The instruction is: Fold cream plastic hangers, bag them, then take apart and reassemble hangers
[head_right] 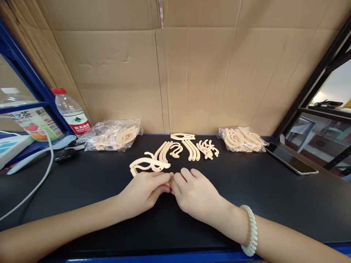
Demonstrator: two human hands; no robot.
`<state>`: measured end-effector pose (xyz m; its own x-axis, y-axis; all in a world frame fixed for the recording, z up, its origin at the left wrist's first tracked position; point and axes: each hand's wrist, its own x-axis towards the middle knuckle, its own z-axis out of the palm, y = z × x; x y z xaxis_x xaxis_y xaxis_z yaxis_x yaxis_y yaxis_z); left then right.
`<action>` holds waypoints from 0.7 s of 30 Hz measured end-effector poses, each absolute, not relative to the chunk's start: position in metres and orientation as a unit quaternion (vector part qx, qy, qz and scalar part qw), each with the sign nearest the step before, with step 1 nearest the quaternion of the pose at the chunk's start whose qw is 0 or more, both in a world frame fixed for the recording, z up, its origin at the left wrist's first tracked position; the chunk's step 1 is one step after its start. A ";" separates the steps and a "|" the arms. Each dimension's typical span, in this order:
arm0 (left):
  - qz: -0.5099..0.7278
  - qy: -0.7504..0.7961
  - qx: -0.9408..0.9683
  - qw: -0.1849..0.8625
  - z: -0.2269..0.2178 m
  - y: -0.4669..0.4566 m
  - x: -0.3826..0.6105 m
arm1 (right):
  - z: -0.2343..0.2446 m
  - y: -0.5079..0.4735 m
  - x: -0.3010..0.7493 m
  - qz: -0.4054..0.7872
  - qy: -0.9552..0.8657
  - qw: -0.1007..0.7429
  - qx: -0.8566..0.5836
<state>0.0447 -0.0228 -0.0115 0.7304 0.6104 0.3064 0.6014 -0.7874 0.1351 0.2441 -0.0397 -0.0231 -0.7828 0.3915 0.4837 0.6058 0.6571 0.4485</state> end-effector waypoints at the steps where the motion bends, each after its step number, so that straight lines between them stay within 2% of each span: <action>1: 0.172 0.309 0.935 -0.014 -0.012 -0.022 0.044 | -0.024 -0.038 0.246 -0.278 -0.898 0.177 -0.290; 3: 0.182 0.288 0.938 -0.060 -0.013 -0.020 0.041 | -0.023 -0.033 0.254 -0.213 -0.904 0.182 -0.322; 6: 0.194 0.303 0.930 -0.070 -0.012 -0.017 0.039 | -0.018 -0.023 0.268 -0.068 -0.908 0.201 -0.362; 9: 0.188 0.299 0.930 -0.101 -0.009 -0.016 0.039 | -0.007 -0.012 0.279 0.113 -0.895 0.245 -0.355; 11: 0.174 0.294 0.934 -0.108 -0.010 -0.018 0.040 | 0.001 -0.005 0.285 0.175 -0.874 0.286 -0.351; 16: 0.140 0.285 0.946 -0.067 -0.014 -0.023 0.042 | 0.023 0.013 0.311 0.229 -0.796 0.375 -0.416; 21: 0.123 0.281 0.950 -0.063 -0.015 -0.023 0.041 | 0.024 0.040 0.340 0.128 -0.747 0.457 -0.465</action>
